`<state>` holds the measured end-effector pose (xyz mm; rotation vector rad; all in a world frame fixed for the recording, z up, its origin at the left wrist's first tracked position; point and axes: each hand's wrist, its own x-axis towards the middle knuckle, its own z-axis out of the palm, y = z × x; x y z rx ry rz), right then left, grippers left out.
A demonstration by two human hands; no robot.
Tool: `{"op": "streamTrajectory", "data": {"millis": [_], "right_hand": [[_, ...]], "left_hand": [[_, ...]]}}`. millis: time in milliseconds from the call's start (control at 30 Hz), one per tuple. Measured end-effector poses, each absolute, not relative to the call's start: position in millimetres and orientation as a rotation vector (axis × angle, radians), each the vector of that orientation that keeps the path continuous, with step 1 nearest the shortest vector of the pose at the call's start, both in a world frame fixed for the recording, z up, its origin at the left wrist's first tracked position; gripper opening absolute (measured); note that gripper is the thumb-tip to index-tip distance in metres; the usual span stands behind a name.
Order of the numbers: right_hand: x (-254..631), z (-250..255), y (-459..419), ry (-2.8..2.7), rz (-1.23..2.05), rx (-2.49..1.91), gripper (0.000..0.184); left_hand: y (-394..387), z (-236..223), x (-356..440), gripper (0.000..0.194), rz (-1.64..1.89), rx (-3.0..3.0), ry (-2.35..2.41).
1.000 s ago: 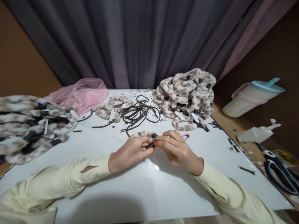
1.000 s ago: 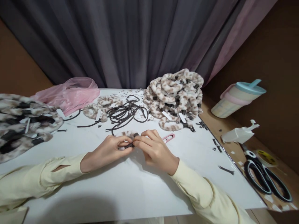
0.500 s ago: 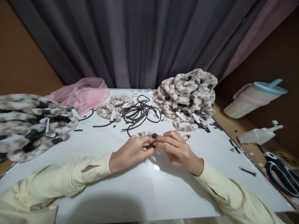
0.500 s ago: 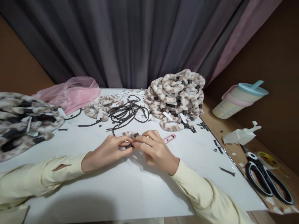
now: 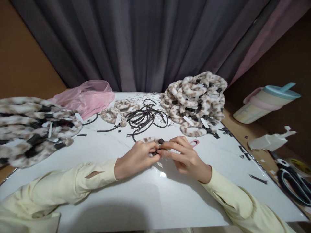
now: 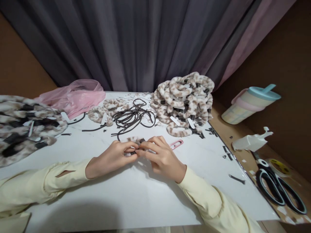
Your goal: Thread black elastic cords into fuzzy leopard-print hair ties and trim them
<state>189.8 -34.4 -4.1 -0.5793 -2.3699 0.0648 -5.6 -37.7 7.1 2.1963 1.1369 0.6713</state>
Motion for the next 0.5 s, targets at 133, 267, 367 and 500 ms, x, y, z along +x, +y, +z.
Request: {"op": "streamTrajectory", "data": {"millis": [133, 267, 367, 500], "right_hand": [[190.1, -4.7, -34.1, -2.379, 0.067, -0.582, 0.038], [190.4, -4.1, -33.9, -2.388, 0.089, -0.576, 0.039], [190.1, -2.9, -34.1, -2.419, 0.096, -0.579, 0.041], [190.3, -1.8, -34.4, -2.487, 0.075, -0.593, 0.045]], "left_hand": [[-36.0, 5.6, -5.6, 0.012, 0.67, 2.203, 1.146], [-34.8, 4.9, -6.6, 0.013, 0.674, 2.22, 1.12], [-36.1, 6.2, -7.3, 0.013, 0.639, 2.236, 1.131], [-37.6, 9.4, -6.7, 0.015, 0.608, 2.228, 1.124]]}}
